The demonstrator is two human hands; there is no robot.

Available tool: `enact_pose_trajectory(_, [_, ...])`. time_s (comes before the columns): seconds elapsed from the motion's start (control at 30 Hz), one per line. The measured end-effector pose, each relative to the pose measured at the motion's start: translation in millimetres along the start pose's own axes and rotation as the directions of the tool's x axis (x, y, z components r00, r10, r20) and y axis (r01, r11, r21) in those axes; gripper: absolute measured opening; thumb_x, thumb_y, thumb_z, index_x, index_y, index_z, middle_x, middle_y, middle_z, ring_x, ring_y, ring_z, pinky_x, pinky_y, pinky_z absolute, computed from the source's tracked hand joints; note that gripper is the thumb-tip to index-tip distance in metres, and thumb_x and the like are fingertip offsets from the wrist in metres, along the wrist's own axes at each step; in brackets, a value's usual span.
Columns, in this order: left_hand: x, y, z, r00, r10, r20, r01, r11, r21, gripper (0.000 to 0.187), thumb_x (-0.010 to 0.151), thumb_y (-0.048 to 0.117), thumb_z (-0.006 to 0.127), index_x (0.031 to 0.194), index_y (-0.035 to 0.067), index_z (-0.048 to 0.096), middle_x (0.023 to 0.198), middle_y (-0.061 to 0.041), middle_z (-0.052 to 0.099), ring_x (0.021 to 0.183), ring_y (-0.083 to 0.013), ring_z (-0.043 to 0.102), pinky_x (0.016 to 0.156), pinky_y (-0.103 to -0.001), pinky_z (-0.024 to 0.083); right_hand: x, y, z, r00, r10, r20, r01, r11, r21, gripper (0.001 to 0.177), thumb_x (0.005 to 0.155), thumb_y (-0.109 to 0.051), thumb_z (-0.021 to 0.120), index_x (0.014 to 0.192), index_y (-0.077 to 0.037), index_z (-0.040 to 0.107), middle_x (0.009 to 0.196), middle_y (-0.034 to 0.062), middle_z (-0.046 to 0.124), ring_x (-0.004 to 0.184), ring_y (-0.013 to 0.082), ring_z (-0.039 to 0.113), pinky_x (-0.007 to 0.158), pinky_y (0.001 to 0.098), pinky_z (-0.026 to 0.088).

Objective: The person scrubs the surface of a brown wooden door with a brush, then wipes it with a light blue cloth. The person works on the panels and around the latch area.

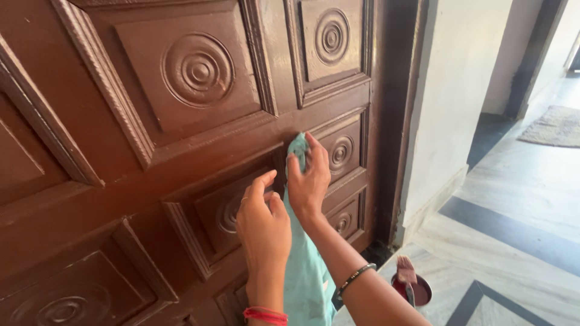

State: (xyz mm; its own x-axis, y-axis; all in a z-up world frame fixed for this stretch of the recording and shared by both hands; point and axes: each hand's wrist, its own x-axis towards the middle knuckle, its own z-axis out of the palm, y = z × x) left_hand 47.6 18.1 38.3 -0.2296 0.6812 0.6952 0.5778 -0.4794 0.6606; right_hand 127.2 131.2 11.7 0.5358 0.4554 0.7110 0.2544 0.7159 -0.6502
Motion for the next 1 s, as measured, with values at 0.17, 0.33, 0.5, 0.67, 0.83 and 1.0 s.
enact_pose_trajectory(0.17, [4.2,8.9,-4.8,1.000,-0.008,0.005,0.009,0.999,-0.031,0.037,0.091,0.001,0.052,0.126,0.005,0.064,0.125,-0.015,0.069,0.106,-0.0318,0.071,0.088,-0.043,0.056,-6.5,9.8,-1.8,0.909,-0.368,0.195,0.404,0.892,-0.200,0.059,0.096,-0.001,0.062,0.153,-0.004,0.050,0.162,0.0168,0.047,0.146,0.0367,0.049,0.121,0.0426,0.041])
enact_pose_trajectory(0.33, [-0.3,4.9,-3.8,0.992,-0.036,0.119,0.015,0.985,0.172,0.040,0.090,0.007,0.060,0.131,0.006,0.060,0.131,-0.016,0.064,0.119,-0.0361,0.061,0.096,-0.047,0.050,-61.1,37.2,-22.5,0.955,-0.181,0.235,0.274,0.843,-0.464,0.073,0.081,-0.018,0.074,0.148,-0.005,0.047,0.157,0.0127,0.046,0.133,0.0348,0.042,0.112,0.0484,0.031])
enact_pose_trajectory(0.5, [-4.5,10.4,1.3,0.989,0.016,0.150,-0.050,0.973,0.227,0.037,0.090,0.007,0.062,0.127,0.005,0.063,0.136,-0.014,0.062,0.126,-0.0341,0.058,0.103,-0.045,0.047,-112.5,73.1,-49.8,0.956,-0.120,0.268,0.220,0.896,-0.386,0.068,0.085,0.002,0.062,0.151,-0.002,0.047,0.159,0.0176,0.044,0.136,0.0385,0.050,0.111,0.0433,0.038])
enact_pose_trajectory(0.67, [-6.8,17.1,-8.2,0.987,0.014,0.162,-0.060,0.957,0.285,0.036,0.089,0.009,0.063,0.125,0.006,0.064,0.139,-0.014,0.060,0.127,-0.0340,0.057,0.102,-0.046,0.047,-112.1,80.4,-35.7,0.985,0.161,-0.059,-0.169,0.972,-0.165,0.052,0.083,0.010,0.060,0.133,-0.005,0.064,0.136,0.0145,0.067,0.121,0.0311,0.066,0.102,0.0381,0.050])
enact_pose_trajectory(0.83, [-8.6,12.3,-21.1,0.984,0.007,0.175,-0.069,0.936,0.345,0.038,0.090,0.011,0.064,0.127,0.009,0.064,0.142,-0.015,0.058,0.127,-0.0350,0.056,0.101,-0.049,0.046,-58.9,34.4,-17.8,0.946,0.278,-0.164,-0.289,0.956,-0.047,0.045,0.087,0.006,0.060,0.129,-0.010,0.065,0.119,0.0116,0.070,0.105,0.0285,0.071,0.090,0.0373,0.055])
enact_pose_trajectory(1.0, [-7.7,-3.1,-17.7,0.978,-0.055,0.199,-0.022,0.930,0.367,0.041,0.090,0.013,0.063,0.131,0.011,0.062,0.146,-0.013,0.054,0.133,-0.0335,0.051,0.104,-0.053,0.044,-48.3,21.3,-15.3,0.986,-0.167,-0.009,0.161,0.962,-0.221,0.046,0.084,0.009,0.062,0.127,-0.006,0.065,0.133,0.0161,0.063,0.121,0.0365,0.062,0.099,0.0441,0.050])
